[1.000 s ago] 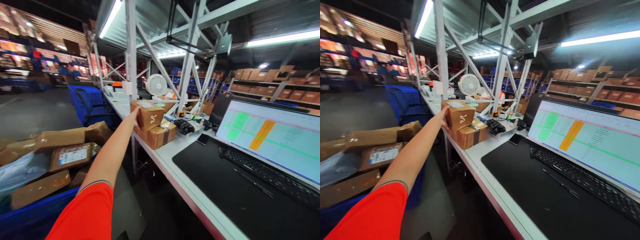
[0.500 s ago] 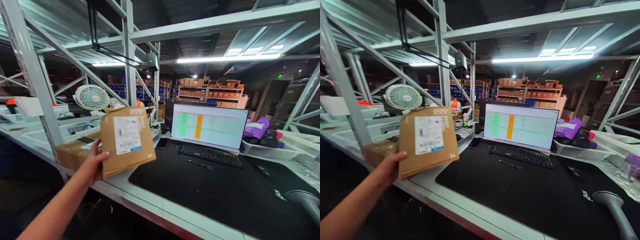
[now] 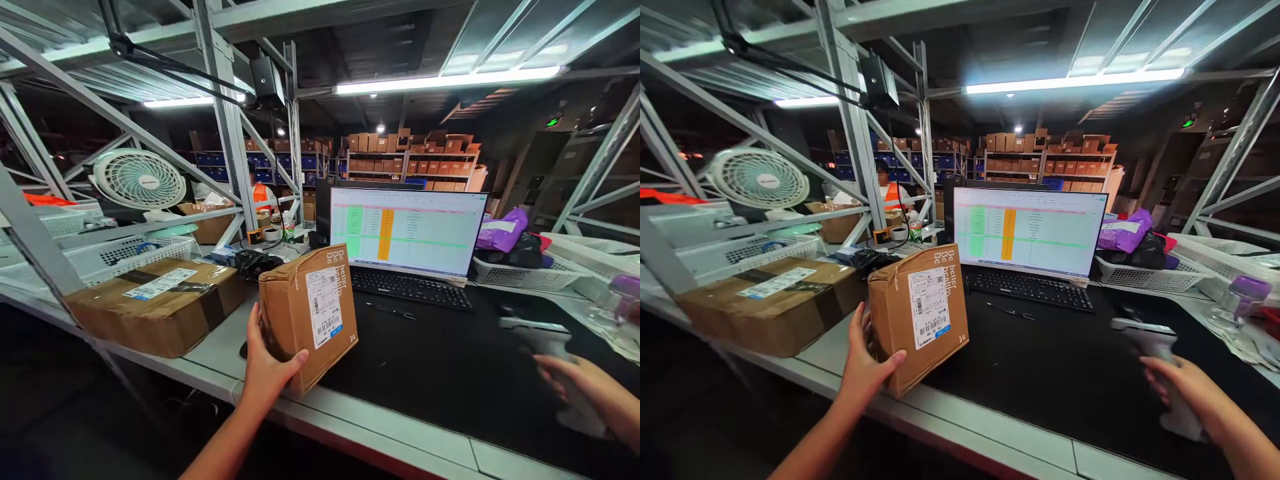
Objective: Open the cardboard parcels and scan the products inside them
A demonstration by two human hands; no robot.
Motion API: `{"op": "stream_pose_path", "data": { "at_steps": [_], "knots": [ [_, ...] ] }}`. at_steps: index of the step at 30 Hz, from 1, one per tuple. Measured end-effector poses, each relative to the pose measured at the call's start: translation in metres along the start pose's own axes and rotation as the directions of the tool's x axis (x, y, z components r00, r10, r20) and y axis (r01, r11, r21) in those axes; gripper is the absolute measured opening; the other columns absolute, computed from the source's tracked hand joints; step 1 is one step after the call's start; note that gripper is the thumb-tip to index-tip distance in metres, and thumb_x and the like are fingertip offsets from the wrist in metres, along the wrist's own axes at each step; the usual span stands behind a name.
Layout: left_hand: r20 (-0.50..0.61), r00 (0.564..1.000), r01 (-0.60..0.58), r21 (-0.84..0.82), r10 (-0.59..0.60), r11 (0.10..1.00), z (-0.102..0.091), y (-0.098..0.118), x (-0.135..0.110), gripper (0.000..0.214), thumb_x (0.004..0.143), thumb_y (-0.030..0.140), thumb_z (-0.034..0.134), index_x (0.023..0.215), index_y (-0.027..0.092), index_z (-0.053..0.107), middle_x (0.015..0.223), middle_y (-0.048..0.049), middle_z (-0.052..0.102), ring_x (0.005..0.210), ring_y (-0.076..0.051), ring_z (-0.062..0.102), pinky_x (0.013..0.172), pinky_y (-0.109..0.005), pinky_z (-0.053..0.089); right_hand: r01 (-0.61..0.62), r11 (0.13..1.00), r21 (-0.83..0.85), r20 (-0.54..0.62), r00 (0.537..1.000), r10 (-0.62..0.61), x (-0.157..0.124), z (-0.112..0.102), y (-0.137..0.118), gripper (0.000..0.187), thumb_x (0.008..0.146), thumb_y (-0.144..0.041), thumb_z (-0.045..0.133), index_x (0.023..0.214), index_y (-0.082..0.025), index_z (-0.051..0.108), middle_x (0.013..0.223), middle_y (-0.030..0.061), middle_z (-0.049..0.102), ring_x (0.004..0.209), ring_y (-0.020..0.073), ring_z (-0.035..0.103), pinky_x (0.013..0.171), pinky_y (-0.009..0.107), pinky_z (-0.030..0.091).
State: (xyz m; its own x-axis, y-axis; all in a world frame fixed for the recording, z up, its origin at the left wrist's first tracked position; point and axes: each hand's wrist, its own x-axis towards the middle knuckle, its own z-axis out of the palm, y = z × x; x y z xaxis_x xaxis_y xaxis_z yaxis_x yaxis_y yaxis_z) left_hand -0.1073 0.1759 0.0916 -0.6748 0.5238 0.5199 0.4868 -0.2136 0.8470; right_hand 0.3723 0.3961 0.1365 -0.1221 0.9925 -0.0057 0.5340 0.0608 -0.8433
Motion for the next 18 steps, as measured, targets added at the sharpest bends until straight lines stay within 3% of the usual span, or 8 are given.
{"op": "stream_pose_path", "data": {
  "at_steps": [2, 4, 5, 9, 11, 13, 16, 18],
  "knots": [
    [-0.025, 0.999, -0.029, 0.043, 0.030, 0.999, 0.008, 0.000, -0.003, 0.126, 0.060, 0.054, 0.085, 0.158, 0.026, 0.011, 0.160, -0.0188, 0.026, 0.148, -0.039, 0.030, 0.120, -0.060, 0.031, -0.047, 0.986, 0.162, 0.176, 0.984, 0.018, -0.030, 0.035, -0.017, 0.043, 0.072, -0.065, 0.061, 0.061, -0.025, 0.050, 0.050, 0.0014, 0.049, 0.042, 0.0144, 0.045, 0.044, 0.031, 0.038],
    [-0.026, 0.998, -0.051, 0.055, 0.053, 0.997, 0.016, 0.002, -0.005, 0.126, 0.060, 0.054, 0.085, 0.158, 0.024, 0.011, 0.159, -0.0196, 0.027, 0.148, -0.039, 0.031, 0.120, -0.061, 0.030, -0.019, 0.983, 0.183, 0.307, 0.951, -0.039, -0.066, 0.069, -0.042, 0.045, 0.068, -0.065, 0.069, 0.073, -0.023, 0.051, 0.057, 0.0003, 0.055, 0.046, 0.0135, 0.048, 0.045, 0.028, 0.038],
    [-0.020, 0.998, -0.059, 0.050, 0.060, 0.997, 0.020, 0.004, -0.006, 0.127, 0.060, 0.055, 0.085, 0.158, 0.024, 0.011, 0.159, -0.0201, 0.027, 0.148, -0.040, 0.031, 0.119, -0.062, 0.030, -0.039, 0.984, 0.175, 0.384, 0.923, -0.032, -0.082, 0.083, -0.056, 0.046, 0.072, -0.065, 0.066, 0.080, -0.023, 0.051, 0.056, -0.0020, 0.053, 0.043, 0.0125, 0.045, 0.042, 0.026, 0.035],
    [0.017, 0.997, -0.070, 0.032, 0.069, 0.997, 0.027, 0.011, -0.013, 0.128, 0.059, 0.057, 0.085, 0.158, 0.024, 0.012, 0.158, -0.0200, 0.028, 0.146, -0.041, 0.033, 0.118, -0.063, 0.031, -0.073, 0.985, 0.154, 0.572, 0.820, -0.028, -0.120, 0.105, -0.099, 0.045, 0.075, -0.058, 0.065, 0.094, -0.021, 0.050, 0.059, -0.0058, 0.051, 0.046, 0.0098, 0.045, 0.041, 0.021, 0.033],
    [0.024, 0.998, -0.052, 0.046, 0.051, 0.998, 0.027, 0.012, -0.017, 0.127, 0.059, 0.056, 0.085, 0.158, 0.024, 0.012, 0.158, -0.0196, 0.029, 0.146, -0.041, 0.033, 0.118, -0.064, 0.031, -0.046, 0.984, 0.169, 0.593, 0.803, -0.065, -0.124, 0.104, -0.105, 0.043, 0.074, -0.053, 0.067, 0.095, -0.020, 0.051, 0.062, -0.0057, 0.052, 0.049, 0.0092, 0.047, 0.045, 0.021, 0.036],
    [0.031, 0.999, -0.032, 0.047, 0.031, 0.998, 0.027, 0.011, -0.020, 0.127, 0.059, 0.056, 0.084, 0.158, 0.025, 0.012, 0.159, -0.0195, 0.028, 0.146, -0.041, 0.032, 0.118, -0.065, 0.030, -0.056, 0.987, 0.150, 0.575, 0.817, -0.041, -0.124, 0.101, -0.101, 0.042, 0.073, -0.052, 0.068, 0.094, -0.020, 0.051, 0.062, -0.0053, 0.053, 0.050, 0.0092, 0.047, 0.044, 0.020, 0.035],
    [0.042, 0.999, -0.011, 0.026, 0.009, 1.000, 0.024, 0.008, -0.021, 0.126, 0.059, 0.057, 0.084, 0.158, 0.025, 0.012, 0.160, -0.0189, 0.027, 0.146, -0.041, 0.032, 0.118, -0.065, 0.030, -0.111, 0.990, 0.091, 0.490, 0.870, 0.053, -0.112, 0.093, -0.083, 0.046, 0.074, -0.061, 0.064, 0.091, -0.020, 0.051, 0.055, -0.0043, 0.052, 0.043, 0.0097, 0.044, 0.039, 0.021, 0.030],
    [0.059, 0.998, -0.012, 0.028, 0.011, 1.000, 0.016, 0.007, -0.018, 0.122, 0.060, 0.058, 0.083, 0.157, 0.025, 0.016, 0.159, -0.0185, 0.028, 0.146, -0.041, 0.032, 0.118, -0.065, 0.031, -0.084, 0.994, 0.064, 0.389, 0.920, 0.052, -0.091, 0.078, -0.063, 0.057, 0.071, -0.068, 0.064, 0.100, -0.021, 0.052, 0.053, -0.0029, 0.053, 0.041, 0.0139, 0.047, 0.038, 0.025, 0.034]
  ]
}}
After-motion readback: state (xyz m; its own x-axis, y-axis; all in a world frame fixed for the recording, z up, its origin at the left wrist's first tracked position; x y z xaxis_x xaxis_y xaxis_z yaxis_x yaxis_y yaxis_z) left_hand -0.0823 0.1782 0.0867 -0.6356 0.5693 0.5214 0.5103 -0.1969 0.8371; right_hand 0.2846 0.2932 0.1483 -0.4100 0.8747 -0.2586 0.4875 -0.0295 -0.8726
